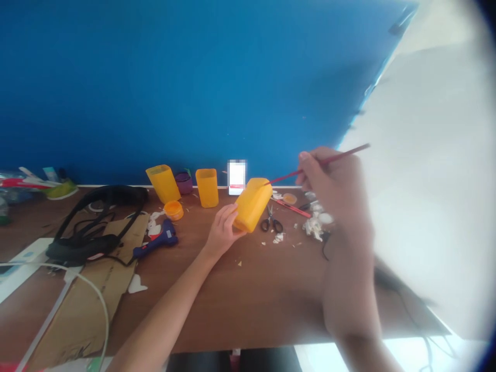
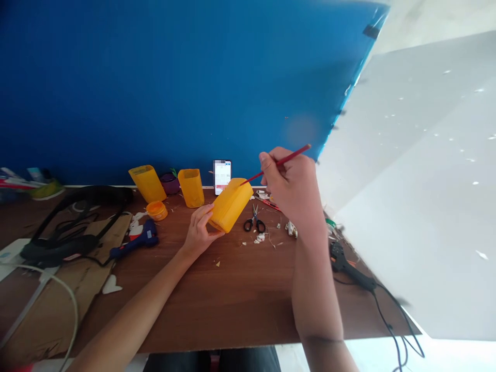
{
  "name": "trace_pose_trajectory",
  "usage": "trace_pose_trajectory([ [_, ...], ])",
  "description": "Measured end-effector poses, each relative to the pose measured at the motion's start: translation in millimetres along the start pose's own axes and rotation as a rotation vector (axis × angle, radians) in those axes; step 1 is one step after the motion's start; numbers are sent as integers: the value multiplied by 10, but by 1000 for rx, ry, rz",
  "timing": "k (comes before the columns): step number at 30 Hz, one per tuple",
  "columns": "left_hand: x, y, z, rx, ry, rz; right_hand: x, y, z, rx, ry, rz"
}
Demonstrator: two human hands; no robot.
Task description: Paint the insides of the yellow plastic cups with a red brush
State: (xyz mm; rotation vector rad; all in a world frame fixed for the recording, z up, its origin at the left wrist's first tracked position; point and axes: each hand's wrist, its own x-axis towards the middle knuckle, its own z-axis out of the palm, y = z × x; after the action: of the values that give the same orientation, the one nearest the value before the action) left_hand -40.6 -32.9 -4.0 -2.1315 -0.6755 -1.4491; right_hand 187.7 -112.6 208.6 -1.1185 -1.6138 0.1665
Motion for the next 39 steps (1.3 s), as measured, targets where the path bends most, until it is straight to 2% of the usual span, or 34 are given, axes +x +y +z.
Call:
trace_pose_trajectory([
  [3,-14,-14,10,7,6,-7,-20,-39,-22,77,-160,27],
  [5,-17,-22,9,11,12,-18,-35,-76,-28,117,-216,44],
  [10,-10,-21,-10,30,7,-28,8,-59,43,-6,-19,-11],
  [12,-11,-14,-6,27,-1,-28,7,-66,66,-11,-55,-10],
  [15,-20,-7,11,-2,3,-24,-38,-122,65,92,-205,25],
  [17,-24,-6,21,-16,2,-29,-60,-138,56,125,-222,45],
  [22,-16,-12,17,0,1,-44,-10,-55,50,-46,1,-3],
  [24,-11,-16,12,-10,2,-47,-8,-66,44,-35,-36,-4],
  [28,2,-16,7,-10,33,-45,-70,-169,37,127,-228,34],
  [30,14,-9,1,2,52,-37,-81,-179,47,140,-206,41],
  [34,30,5,-5,0,38,-45,-44,-119,56,-5,-36,3],
  [36,27,1,0,4,33,-51,-49,-129,42,-9,-76,-8],
  [39,18,-14,14,12,45,-50,-100,-204,23,87,-209,10],
])
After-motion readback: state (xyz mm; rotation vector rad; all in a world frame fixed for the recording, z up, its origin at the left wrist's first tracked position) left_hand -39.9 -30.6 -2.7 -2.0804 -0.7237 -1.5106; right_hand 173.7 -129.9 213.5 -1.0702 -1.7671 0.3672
